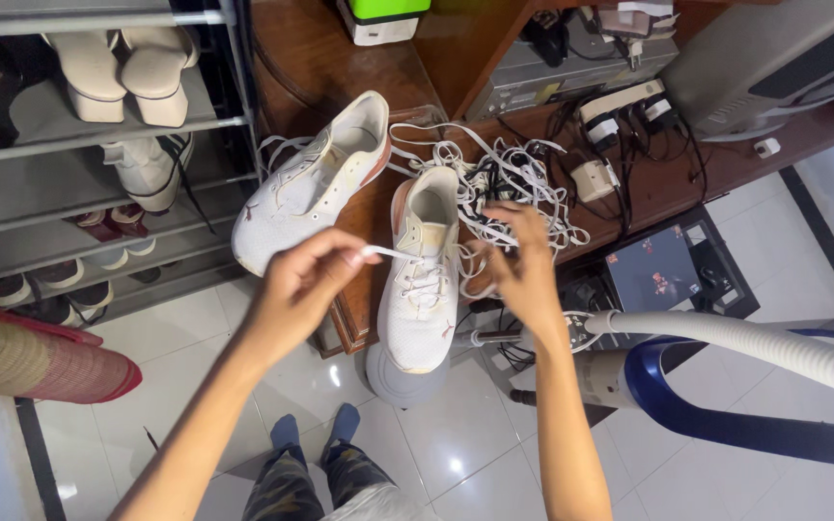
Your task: The person threads white laces through the eyelets of a pair of white sneakers placed on a wooden surface. The person pulls the laces tight, crosses them, and ties a knot on one shoe, then repeats the process on the second shoe.
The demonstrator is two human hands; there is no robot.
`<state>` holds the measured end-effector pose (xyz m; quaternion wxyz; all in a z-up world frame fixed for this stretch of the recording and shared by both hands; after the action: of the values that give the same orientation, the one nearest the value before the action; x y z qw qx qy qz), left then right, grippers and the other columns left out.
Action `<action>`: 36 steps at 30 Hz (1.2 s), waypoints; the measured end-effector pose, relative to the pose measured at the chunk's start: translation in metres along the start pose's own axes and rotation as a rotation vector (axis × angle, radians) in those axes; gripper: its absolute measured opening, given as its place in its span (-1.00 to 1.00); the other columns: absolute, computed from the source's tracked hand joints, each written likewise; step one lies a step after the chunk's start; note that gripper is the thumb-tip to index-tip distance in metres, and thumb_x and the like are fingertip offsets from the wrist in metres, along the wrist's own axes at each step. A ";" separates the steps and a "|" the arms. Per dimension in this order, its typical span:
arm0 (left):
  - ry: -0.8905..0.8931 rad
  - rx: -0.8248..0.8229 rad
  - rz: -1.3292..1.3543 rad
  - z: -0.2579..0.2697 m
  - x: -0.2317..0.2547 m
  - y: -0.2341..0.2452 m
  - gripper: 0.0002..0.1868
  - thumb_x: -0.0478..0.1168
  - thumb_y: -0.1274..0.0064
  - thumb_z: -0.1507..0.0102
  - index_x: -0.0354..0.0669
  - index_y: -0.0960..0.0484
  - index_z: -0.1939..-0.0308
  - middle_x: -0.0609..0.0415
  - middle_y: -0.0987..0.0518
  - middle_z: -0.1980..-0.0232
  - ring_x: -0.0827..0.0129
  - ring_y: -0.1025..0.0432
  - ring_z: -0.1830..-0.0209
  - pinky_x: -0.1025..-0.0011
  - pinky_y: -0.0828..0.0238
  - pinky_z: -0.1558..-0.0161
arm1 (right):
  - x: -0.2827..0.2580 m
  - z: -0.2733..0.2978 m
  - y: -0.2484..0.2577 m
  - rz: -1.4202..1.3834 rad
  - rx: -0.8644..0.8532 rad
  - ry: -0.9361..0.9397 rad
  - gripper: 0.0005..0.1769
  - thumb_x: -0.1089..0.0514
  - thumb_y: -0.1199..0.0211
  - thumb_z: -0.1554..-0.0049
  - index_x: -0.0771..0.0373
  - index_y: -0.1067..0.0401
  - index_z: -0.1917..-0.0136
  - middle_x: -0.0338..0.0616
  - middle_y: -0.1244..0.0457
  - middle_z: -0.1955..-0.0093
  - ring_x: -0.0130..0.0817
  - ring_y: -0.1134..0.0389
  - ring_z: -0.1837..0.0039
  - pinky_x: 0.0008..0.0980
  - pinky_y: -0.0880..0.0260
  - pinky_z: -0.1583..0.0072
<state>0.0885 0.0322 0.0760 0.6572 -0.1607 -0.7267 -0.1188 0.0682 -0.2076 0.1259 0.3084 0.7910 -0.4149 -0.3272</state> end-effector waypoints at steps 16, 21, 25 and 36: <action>0.069 0.311 -0.233 0.040 0.041 0.084 -0.76 -0.18 0.02 -0.50 -0.24 -0.68 0.10 0.24 -0.53 0.36 0.62 -0.17 0.44 0.54 -0.03 0.42 | 0.016 0.006 -0.004 -0.913 -0.280 -0.434 -0.66 0.03 -0.24 -0.35 0.41 -0.44 -0.09 -0.14 -0.28 0.07 -0.36 -0.28 0.01 -0.33 -0.28 -0.06; 0.049 -0.095 -0.350 0.014 0.033 -0.021 -0.79 -0.11 0.00 -0.37 -0.12 -0.64 0.07 0.06 -0.56 0.46 0.54 -0.39 0.50 0.49 -0.31 0.41 | -0.067 -0.018 0.006 -0.672 -0.303 -0.171 -0.56 0.14 -0.29 -0.23 0.41 -0.37 -0.30 -0.08 -0.34 -0.14 -0.35 -0.37 -0.06 -0.39 -0.36 -0.06; -0.039 -0.119 -0.317 0.005 0.045 -0.043 -0.78 -0.13 0.08 -0.39 -0.22 -0.55 0.09 0.02 -0.57 0.45 0.45 -0.44 0.54 0.43 -0.33 0.42 | -0.067 -0.010 0.006 -0.679 -0.373 -0.370 -0.65 0.26 -0.32 -0.16 0.33 -0.51 -0.22 -0.17 -0.42 0.09 -0.56 -0.38 0.27 -0.58 -0.38 0.25; 0.074 0.103 -0.582 0.000 0.032 -0.022 -0.63 0.00 -0.19 -0.30 -0.29 -0.61 0.33 -0.05 -0.54 0.55 0.30 -0.33 0.59 0.35 -0.25 0.49 | -0.031 -0.004 0.034 -0.426 -0.344 -0.185 -0.86 0.35 -0.27 -0.16 0.33 -0.58 0.00 -0.18 -0.43 0.14 -0.51 -0.49 0.09 -0.53 -0.47 0.05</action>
<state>0.0775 0.0139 0.1086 0.6289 0.0925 -0.7228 -0.2710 0.0421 -0.1958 0.1621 0.3233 0.7632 -0.2039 -0.5209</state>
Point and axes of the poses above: each hand's wrist, its own z-axis away from the middle knuckle, its own y-axis out of the back of the hand, x = y × z, the point moved 8 cm from there along -z, towards the middle knuckle
